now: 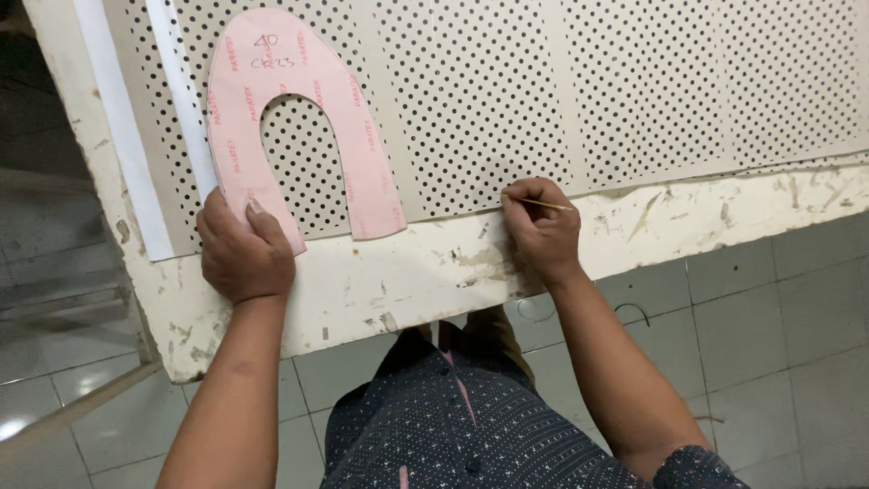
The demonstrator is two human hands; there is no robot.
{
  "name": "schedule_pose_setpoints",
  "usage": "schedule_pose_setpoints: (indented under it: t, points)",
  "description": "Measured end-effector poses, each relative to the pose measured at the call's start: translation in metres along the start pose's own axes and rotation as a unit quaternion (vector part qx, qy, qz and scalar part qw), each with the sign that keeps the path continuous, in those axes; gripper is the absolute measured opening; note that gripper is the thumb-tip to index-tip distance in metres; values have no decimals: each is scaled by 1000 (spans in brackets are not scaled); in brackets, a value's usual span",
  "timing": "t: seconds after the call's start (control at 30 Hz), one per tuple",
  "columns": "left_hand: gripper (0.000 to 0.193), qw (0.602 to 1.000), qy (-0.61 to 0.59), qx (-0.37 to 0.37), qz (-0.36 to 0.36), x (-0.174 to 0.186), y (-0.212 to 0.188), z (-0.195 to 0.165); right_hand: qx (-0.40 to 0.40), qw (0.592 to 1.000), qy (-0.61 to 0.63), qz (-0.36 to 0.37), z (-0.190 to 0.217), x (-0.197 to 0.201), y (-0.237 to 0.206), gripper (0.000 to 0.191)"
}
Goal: The person places a pink shoe-shaped template on perforated material and marks its outline with a pencil. They then lift and reposition the template to mark additional sections. Finally, they pick up a white slip-on shoe, remove its insole, and compare it to the marked material.
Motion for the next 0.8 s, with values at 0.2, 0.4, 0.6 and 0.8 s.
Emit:
schedule_pose_setpoints:
  t: [0.2,0.4,0.6,0.8]
  points:
    - [49,1000,16,-6,9,-6,0,0,34,999,-26,-6,-1,-1,-3,11]
    - [49,1000,13,-9,15,-7,1,1,51,997,-59,-8,1,0,-2,13]
    - [48,1000,9,-14,5,-7,0,2,67,993,-98,-9,6,-3,-1,14]
    - [48,1000,13,-16,3,-9,0,3,82,988,-130,-1,14,-7,0,14]
Point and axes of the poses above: each hand's wrist, its own y-axis towards the middle knuckle, its own x-axis out of the back of the hand, z = x × y, the point moved 9 cm from there along y, towards the middle knuckle, and after that the axes turned 13 degrees about z, right-handed, at the moved point
